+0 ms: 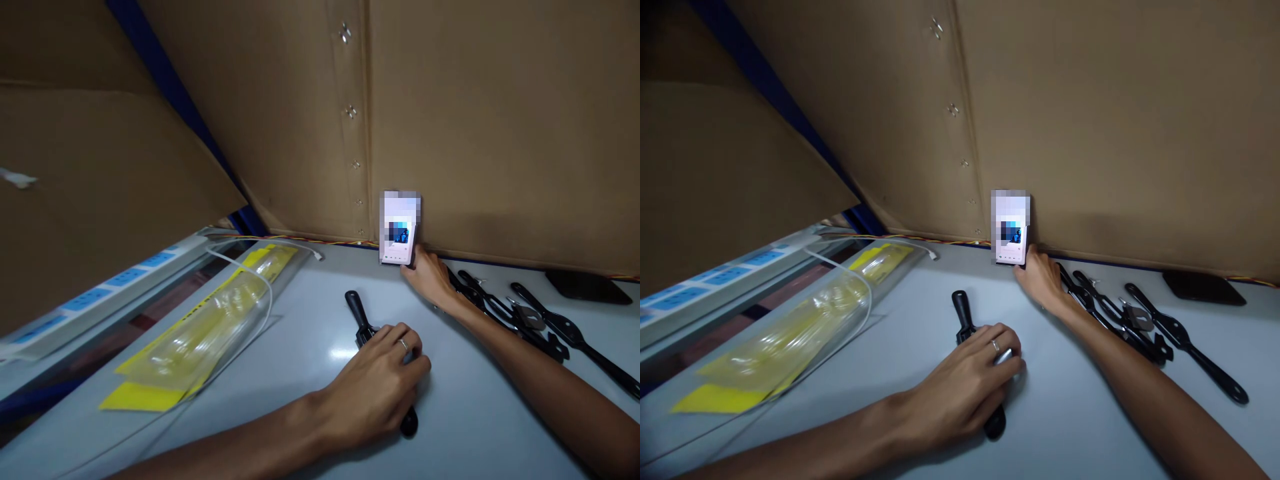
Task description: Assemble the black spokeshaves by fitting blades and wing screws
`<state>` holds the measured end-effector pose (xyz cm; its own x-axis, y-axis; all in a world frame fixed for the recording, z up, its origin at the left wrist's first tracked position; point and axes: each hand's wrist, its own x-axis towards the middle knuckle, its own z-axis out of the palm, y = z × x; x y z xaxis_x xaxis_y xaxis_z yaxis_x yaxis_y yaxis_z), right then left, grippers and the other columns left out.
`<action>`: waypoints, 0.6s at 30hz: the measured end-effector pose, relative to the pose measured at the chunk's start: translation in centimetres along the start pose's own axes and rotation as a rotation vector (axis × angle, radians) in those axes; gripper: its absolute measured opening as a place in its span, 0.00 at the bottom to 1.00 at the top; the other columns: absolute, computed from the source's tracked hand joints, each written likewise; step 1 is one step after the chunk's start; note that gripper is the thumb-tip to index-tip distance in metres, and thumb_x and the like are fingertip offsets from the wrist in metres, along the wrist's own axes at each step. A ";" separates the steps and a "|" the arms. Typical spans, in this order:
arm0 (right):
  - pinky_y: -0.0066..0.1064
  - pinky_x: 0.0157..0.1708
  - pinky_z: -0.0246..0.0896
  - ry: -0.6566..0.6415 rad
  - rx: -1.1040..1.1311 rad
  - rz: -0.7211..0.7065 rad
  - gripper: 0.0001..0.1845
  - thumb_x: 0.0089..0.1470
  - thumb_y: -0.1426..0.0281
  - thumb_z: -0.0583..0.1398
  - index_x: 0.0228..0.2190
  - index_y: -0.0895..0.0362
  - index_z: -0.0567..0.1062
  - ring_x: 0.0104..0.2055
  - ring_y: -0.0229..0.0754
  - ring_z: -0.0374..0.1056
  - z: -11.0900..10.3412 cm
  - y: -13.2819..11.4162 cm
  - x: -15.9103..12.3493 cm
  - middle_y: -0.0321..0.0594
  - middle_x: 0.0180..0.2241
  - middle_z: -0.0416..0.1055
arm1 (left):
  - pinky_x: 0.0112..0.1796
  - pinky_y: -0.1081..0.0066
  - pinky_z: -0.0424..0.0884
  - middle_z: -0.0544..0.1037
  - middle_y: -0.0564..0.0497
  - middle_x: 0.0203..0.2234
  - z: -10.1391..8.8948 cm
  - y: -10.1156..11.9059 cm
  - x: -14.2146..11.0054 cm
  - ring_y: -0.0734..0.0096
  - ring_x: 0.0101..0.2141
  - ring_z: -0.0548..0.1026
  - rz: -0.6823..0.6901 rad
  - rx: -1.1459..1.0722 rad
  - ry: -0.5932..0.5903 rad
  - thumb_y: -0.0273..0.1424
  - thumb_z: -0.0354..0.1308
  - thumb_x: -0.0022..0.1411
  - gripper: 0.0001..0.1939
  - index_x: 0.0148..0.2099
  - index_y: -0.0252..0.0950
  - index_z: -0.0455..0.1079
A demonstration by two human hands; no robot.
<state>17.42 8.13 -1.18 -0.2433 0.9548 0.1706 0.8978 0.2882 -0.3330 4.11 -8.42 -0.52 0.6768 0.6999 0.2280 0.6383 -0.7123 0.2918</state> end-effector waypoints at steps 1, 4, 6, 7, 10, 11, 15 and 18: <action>0.42 0.43 0.70 0.000 0.012 -0.001 0.18 0.65 0.62 0.61 0.51 0.59 0.72 0.43 0.47 0.75 0.1 0.2 0.1 0.45 0.44 0.77 | 0.45 0.59 0.71 0.73 0.46 0.43 0.0 0.0 0.0 0.59 0.43 0.70 0.001 0.002 0.002 0.18 0.55 0.53 0.12 0.40 0.36 0.69; 0.43 0.45 0.73 0.001 0.049 -0.012 0.17 0.67 0.60 0.61 0.51 0.58 0.74 0.44 0.44 0.74 0.2 0.7 0.5 0.43 0.47 0.75 | 0.45 0.60 0.71 0.73 0.46 0.44 0.1 -0.1 0.0 0.59 0.43 0.70 0.005 0.006 0.005 0.18 0.55 0.53 0.13 0.40 0.36 0.69; 0.43 0.45 0.73 0.000 0.068 -0.023 0.16 0.67 0.61 0.61 0.51 0.58 0.74 0.45 0.45 0.74 0.2 0.9 0.6 0.44 0.49 0.74 | 0.46 0.60 0.71 0.73 0.46 0.44 0.1 -0.1 -0.1 0.59 0.43 0.70 0.005 0.007 0.006 0.17 0.55 0.53 0.13 0.40 0.36 0.69; 0.43 0.45 0.73 0.000 0.075 -0.029 0.16 0.67 0.61 0.61 0.51 0.58 0.74 0.46 0.45 0.74 0.2 1.0 0.6 0.44 0.49 0.74 | 0.46 0.60 0.71 0.73 0.47 0.44 0.1 -0.1 -0.1 0.59 0.43 0.70 0.004 0.006 0.006 0.17 0.55 0.53 0.13 0.40 0.36 0.69; 0.44 0.46 0.73 0.003 0.090 -0.043 0.16 0.67 0.62 0.62 0.52 0.57 0.74 0.47 0.46 0.74 0.1 1.1 0.6 0.45 0.50 0.74 | 0.46 0.60 0.70 0.73 0.47 0.44 0.1 -0.1 -0.1 0.59 0.43 0.70 0.004 0.004 0.004 0.18 0.56 0.53 0.12 0.40 0.36 0.68; 0.44 0.47 0.73 0.003 0.093 -0.045 0.16 0.67 0.62 0.62 0.52 0.57 0.74 0.48 0.46 0.74 0.1 1.1 0.6 0.45 0.51 0.73 | 0.46 0.60 0.70 0.73 0.47 0.43 0.1 -0.1 -0.1 0.59 0.43 0.70 0.003 0.003 0.003 0.18 0.56 0.53 0.12 0.40 0.36 0.68; 0.44 0.47 0.73 0.005 0.101 -0.052 0.17 0.67 0.62 0.62 0.52 0.57 0.74 0.48 0.47 0.73 0.3 1.3 0.8 0.45 0.51 0.73 | 0.46 0.60 0.70 0.73 0.47 0.44 0.0 0.0 -0.1 0.59 0.43 0.69 0.000 0.001 0.003 0.18 0.55 0.54 0.12 0.40 0.36 0.68; 0.44 0.47 0.73 0.008 0.103 -0.053 0.17 0.67 0.62 0.62 0.52 0.57 0.74 0.48 0.47 0.73 0.6 1.5 0.9 0.45 0.51 0.73 | 0.46 0.60 0.70 0.73 0.47 0.44 0.0 0.0 -0.1 0.60 0.43 0.69 0.003 -0.002 0.001 0.18 0.55 0.54 0.12 0.40 0.36 0.68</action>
<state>18.32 9.46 -2.07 -0.2860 0.9377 0.1975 0.8413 0.3444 -0.4166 4.07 -8.51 -0.54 0.6780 0.6982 0.2301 0.6358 -0.7140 0.2931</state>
